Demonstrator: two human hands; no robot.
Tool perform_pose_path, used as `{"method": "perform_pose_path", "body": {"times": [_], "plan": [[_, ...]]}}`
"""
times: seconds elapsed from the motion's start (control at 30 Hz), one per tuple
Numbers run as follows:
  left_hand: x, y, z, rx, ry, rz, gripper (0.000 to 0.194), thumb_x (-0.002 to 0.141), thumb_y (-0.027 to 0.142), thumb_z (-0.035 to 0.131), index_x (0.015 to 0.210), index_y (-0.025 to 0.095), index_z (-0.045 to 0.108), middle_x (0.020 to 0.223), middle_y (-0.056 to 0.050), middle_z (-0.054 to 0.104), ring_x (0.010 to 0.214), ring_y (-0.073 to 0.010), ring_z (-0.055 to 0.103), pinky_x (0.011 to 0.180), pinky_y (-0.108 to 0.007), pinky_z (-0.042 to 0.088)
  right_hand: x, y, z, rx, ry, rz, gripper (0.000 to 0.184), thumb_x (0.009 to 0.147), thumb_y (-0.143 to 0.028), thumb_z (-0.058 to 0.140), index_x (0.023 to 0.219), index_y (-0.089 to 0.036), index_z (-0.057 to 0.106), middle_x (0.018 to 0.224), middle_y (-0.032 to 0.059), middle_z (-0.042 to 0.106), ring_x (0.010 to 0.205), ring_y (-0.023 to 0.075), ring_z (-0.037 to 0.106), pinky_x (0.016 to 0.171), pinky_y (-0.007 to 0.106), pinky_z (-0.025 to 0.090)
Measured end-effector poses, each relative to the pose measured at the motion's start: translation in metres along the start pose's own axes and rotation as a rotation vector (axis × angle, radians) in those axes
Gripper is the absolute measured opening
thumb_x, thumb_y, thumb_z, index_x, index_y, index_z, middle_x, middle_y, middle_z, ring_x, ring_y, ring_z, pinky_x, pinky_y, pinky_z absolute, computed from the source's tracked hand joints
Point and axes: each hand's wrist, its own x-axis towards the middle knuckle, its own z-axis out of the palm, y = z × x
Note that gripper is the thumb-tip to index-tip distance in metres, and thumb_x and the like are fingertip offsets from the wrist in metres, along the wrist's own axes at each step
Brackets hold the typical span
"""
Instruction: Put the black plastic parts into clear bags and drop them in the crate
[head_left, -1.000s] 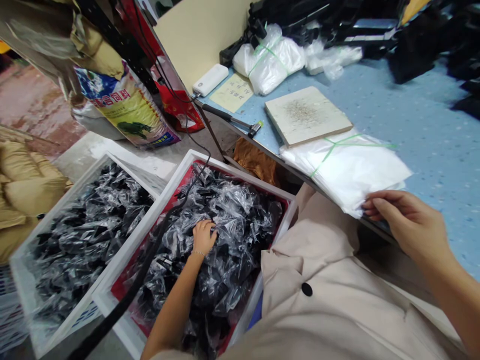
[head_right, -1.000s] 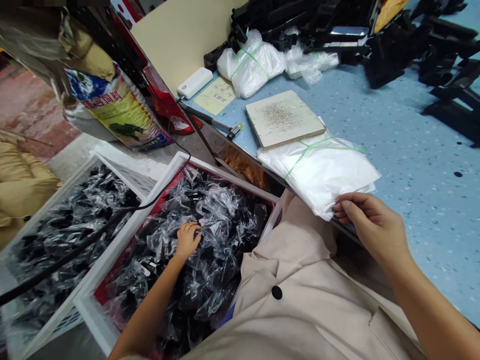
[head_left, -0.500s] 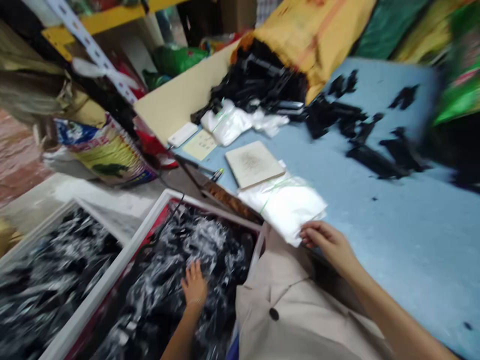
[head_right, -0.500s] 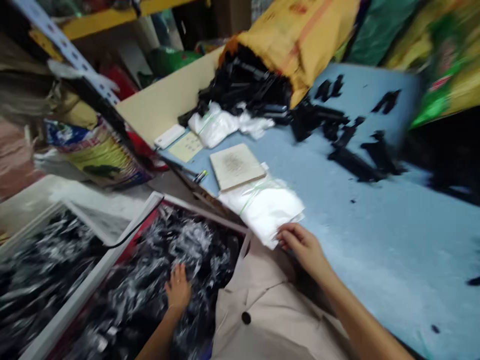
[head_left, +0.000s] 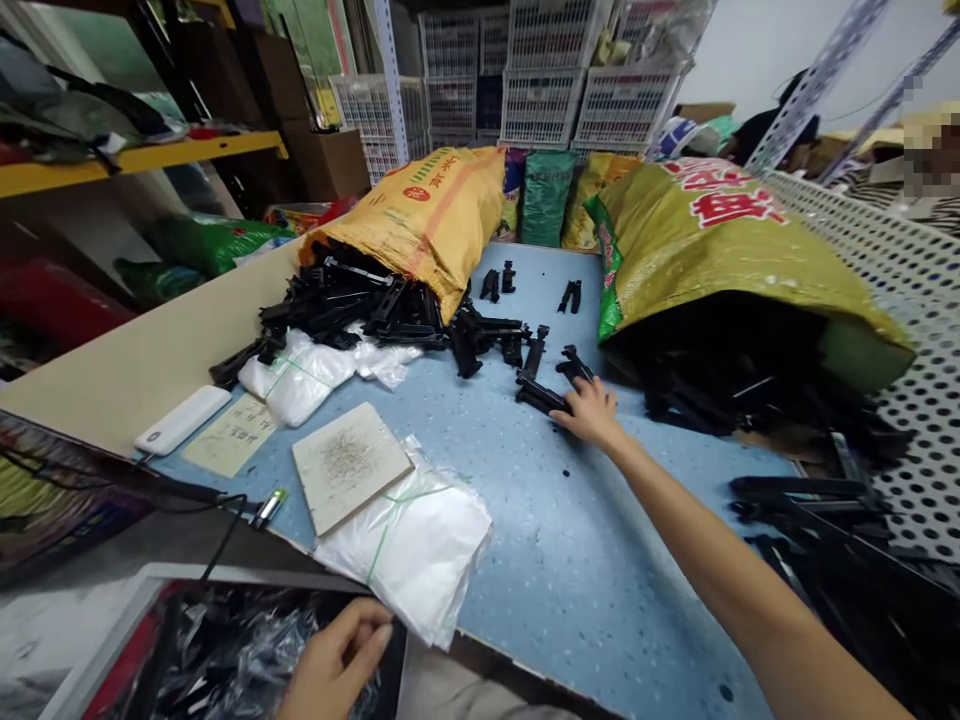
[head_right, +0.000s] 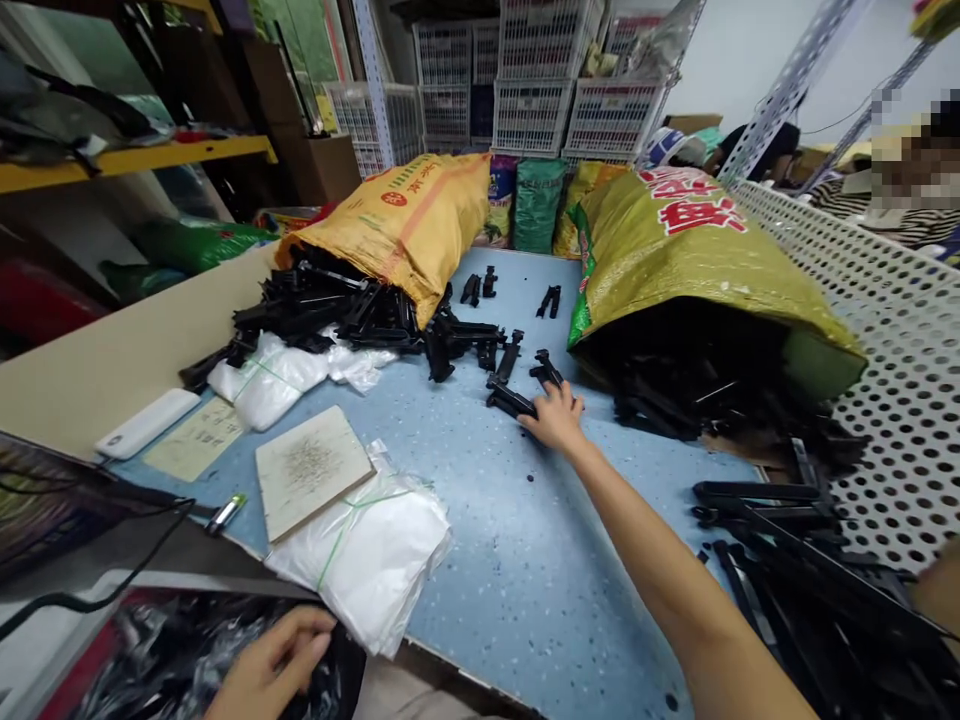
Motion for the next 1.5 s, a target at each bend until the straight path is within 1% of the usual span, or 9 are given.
{"method": "perform_pose_path", "body": {"times": [0.1, 0.2, 0.33, 0.43, 0.67, 0.83, 1.17, 1.4, 1.5], "plan": [[0.018, 0.089, 0.033, -0.162, -0.09, 0.169, 0.053, 0.07, 0.06, 0.06, 0.104, 0.021, 0.066, 0.089, -0.005, 0.064, 0.086, -0.0125, 0.058, 0.084, -0.024, 0.049, -0.017, -0.007, 0.012, 0.263, -0.023, -0.01, 0.033, 0.084, -0.044, 0.055, 0.088, -0.012, 0.065, 0.129, 0.0149, 0.052, 0.14, 0.0345, 0.02, 0.113, 0.061, 0.004], [0.045, 0.149, 0.079, -0.53, -0.109, 0.226, 0.067, 0.071, 0.051, 0.065, 0.13, 0.023, 0.05, 0.126, -0.008, 0.057, 0.116, -0.0136, 0.055, 0.103, -0.024, 0.044, -0.069, -0.021, 0.018, 0.599, -0.072, -0.002, 0.052, 0.087, -0.06, 0.043, 0.09, -0.013, 0.063, 0.117, 0.0158, 0.057, 0.123, 0.0295, 0.045, 0.109, 0.053, 0.03], [0.071, 0.189, 0.12, -0.955, -0.353, 0.273, 0.073, 0.075, 0.05, 0.063, 0.137, 0.024, 0.038, 0.133, -0.011, 0.052, 0.11, -0.0137, 0.058, 0.095, -0.027, 0.05, -0.143, -0.037, 0.008, 1.166, -0.617, 0.098, 0.068, 0.09, -0.07, 0.028, 0.106, -0.012, 0.059, 0.088, 0.0131, 0.064, 0.079, 0.0206, 0.064, 0.078, 0.039, 0.052], [0.069, 0.198, 0.125, -0.969, -0.451, 0.273, 0.056, 0.072, 0.046, 0.067, 0.117, 0.018, 0.052, 0.101, -0.007, 0.062, 0.084, -0.0103, 0.062, 0.079, -0.025, 0.053, -0.167, -0.035, -0.008, 1.327, -0.804, 0.161, 0.065, 0.086, -0.072, 0.043, 0.102, -0.011, 0.059, 0.09, 0.0121, 0.063, 0.08, 0.019, 0.063, 0.075, 0.035, 0.052], [0.047, 0.197, 0.127, -0.794, -0.463, 0.255, 0.045, 0.073, 0.046, 0.066, 0.102, 0.015, 0.051, 0.075, 0.001, 0.057, 0.06, -0.0061, 0.056, 0.059, -0.02, 0.048, -0.139, -0.033, -0.032, 0.831, -0.051, -0.056, 0.049, 0.093, -0.062, 0.038, 0.092, -0.017, 0.056, 0.087, 0.0064, 0.056, 0.085, 0.015, 0.051, 0.08, 0.028, 0.042], [0.048, 0.199, 0.132, -0.804, -0.28, 0.217, 0.05, 0.07, 0.049, 0.068, 0.104, 0.015, 0.053, 0.066, 0.004, 0.054, 0.054, -0.0028, 0.05, 0.054, -0.016, 0.041, -0.141, -0.055, -0.021, 1.057, -0.291, 0.054, 0.057, 0.095, -0.065, 0.021, 0.071, -0.017, 0.041, 0.06, 0.0004, 0.039, 0.055, 0.0102, 0.038, 0.056, 0.024, 0.037], [0.046, 0.209, 0.128, -1.024, -0.437, 0.04, 0.06, 0.071, 0.052, 0.065, 0.115, 0.015, 0.049, 0.08, 0.002, 0.054, 0.056, -0.0017, 0.051, 0.053, -0.017, 0.04, -0.2, -0.031, -0.01, 0.388, 0.083, -0.792, 0.03, 0.1, -0.038, 0.036, 0.092, -0.016, 0.053, 0.088, 0.0084, 0.057, 0.078, 0.0166, 0.044, 0.071, 0.03, 0.035], [0.014, 0.206, 0.122, -0.597, -0.038, 0.517, 0.053, 0.076, 0.047, 0.063, 0.118, 0.017, 0.051, 0.096, -0.003, 0.059, 0.081, -0.006, 0.053, 0.076, -0.019, 0.045, -0.217, -0.036, -0.016, 1.085, -0.607, -0.227, 0.043, 0.099, -0.052, 0.033, 0.084, -0.014, 0.046, 0.073, 0.0023, 0.045, 0.065, 0.0094, 0.042, 0.06, 0.022, 0.036], [0.02, 0.202, 0.118, -0.581, -0.093, 0.466, 0.057, 0.075, 0.049, 0.064, 0.12, 0.018, 0.049, 0.097, -0.004, 0.06, 0.082, -0.0071, 0.054, 0.077, -0.02, 0.046, -0.212, -0.031, -0.022, 1.153, -0.918, -0.114, 0.048, 0.095, -0.059, 0.038, 0.086, -0.013, 0.05, 0.071, 0.0013, 0.046, 0.061, 0.0078, 0.043, 0.057, 0.02, 0.036]]}}
